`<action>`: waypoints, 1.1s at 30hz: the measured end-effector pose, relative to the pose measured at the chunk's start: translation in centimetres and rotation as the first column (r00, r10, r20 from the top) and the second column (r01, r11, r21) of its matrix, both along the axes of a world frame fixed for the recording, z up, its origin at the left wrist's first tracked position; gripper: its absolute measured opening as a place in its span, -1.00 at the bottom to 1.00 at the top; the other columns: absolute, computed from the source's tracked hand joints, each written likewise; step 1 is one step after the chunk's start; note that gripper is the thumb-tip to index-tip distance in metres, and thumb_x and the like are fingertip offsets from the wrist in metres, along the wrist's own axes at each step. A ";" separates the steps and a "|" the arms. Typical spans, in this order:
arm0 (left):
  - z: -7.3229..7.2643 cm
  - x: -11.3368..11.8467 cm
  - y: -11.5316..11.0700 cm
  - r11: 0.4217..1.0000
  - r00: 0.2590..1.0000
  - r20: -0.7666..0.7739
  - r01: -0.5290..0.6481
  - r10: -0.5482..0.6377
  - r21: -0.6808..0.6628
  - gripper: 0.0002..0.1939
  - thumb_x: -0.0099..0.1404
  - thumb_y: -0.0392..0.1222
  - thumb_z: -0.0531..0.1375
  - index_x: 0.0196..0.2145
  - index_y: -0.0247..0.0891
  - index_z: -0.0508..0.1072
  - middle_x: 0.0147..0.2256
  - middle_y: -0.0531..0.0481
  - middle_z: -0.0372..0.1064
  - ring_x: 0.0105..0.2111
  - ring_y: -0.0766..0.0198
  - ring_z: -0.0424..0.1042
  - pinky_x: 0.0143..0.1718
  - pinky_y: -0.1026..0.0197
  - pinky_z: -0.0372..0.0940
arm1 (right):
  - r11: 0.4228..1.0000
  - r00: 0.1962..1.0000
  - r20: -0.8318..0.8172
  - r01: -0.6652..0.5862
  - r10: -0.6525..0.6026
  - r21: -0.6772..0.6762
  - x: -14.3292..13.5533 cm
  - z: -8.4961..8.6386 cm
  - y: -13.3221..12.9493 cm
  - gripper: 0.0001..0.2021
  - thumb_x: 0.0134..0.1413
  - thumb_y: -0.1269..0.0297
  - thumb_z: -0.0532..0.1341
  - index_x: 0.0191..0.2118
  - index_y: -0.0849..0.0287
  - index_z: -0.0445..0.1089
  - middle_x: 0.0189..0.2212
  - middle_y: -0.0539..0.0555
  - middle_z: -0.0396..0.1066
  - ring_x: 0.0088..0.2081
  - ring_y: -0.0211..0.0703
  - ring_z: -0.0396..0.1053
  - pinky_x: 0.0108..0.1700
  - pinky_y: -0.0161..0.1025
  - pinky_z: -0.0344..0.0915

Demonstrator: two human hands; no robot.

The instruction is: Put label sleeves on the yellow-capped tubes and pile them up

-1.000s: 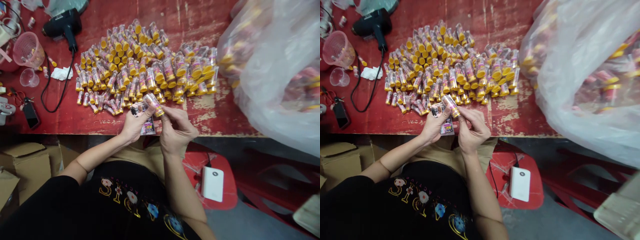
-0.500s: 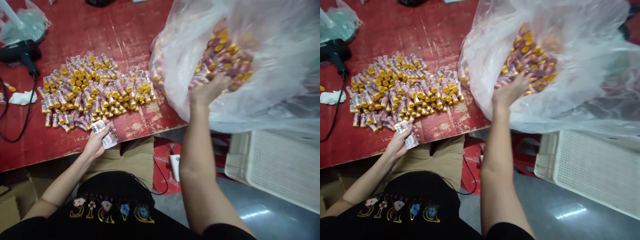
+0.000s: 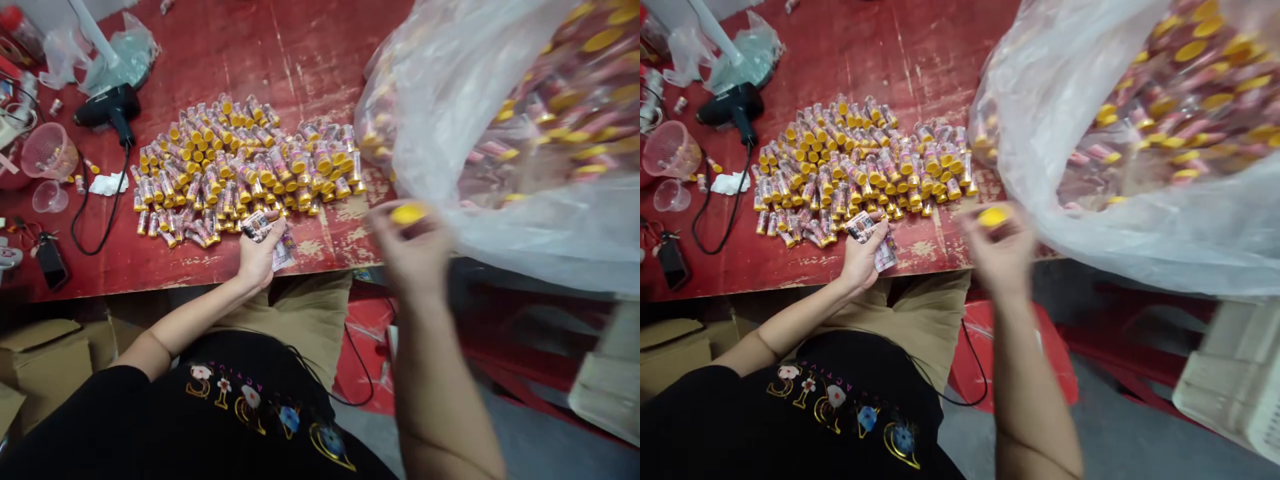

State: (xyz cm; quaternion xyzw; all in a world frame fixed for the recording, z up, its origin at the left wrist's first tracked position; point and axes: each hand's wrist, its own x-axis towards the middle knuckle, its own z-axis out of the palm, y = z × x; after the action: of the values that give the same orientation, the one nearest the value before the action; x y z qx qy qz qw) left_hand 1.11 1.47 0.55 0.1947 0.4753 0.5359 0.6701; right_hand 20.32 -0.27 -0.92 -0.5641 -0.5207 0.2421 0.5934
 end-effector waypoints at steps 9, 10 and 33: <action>0.3 -0.7 -1.0 0.999 0.996 -0.081 -0.037 0.040 0.035 -0.58 0.04 -0.16 0.52 -0.18 -0.26 0.51 -0.40 0.14 0.50 -0.45 0.42 0.46 -0.21 0.27 0.37 | 0.984 0.946 -0.284 0.127 -0.159 -0.128 -10.1 -2.0 -2.1 -0.73 0.04 0.11 0.42 -0.26 0.18 0.46 -0.44 -0.03 0.47 -0.48 -0.32 0.34 -0.39 -0.34 0.33; 0.4 -0.7 -1.0 0.999 0.996 -0.074 -0.044 0.047 0.031 -0.58 0.04 -0.16 0.52 -0.17 -0.26 0.51 -0.40 0.14 0.50 -0.46 0.43 0.45 -0.21 0.27 0.37 | 0.985 0.949 -0.272 0.131 -0.158 -0.115 -10.0 -1.7 -2.0 -0.73 0.04 0.10 0.42 -0.26 0.18 0.47 -0.43 -0.01 0.47 -0.46 -0.30 0.37 -0.37 -0.33 0.35; 1.9 -0.5 -1.6 0.987 0.990 0.121 0.093 -0.076 -0.135 -0.73 0.22 -0.31 0.40 -0.13 -0.28 0.49 -0.31 0.06 0.52 -0.33 0.35 0.54 -0.07 0.14 0.49 | 0.964 0.948 -0.274 0.212 -0.164 0.158 -10.0 -0.3 -5.8 -0.71 0.24 0.19 0.33 0.06 0.00 0.42 -0.09 0.09 0.50 -0.06 -0.07 0.54 0.00 -0.06 0.52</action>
State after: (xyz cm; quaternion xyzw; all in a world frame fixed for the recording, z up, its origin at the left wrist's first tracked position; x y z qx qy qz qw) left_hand 0.60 -0.15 2.41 0.1360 0.4636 0.4825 0.7306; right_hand 10.31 -6.08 -1.26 -0.5171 -0.4029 0.2061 0.7265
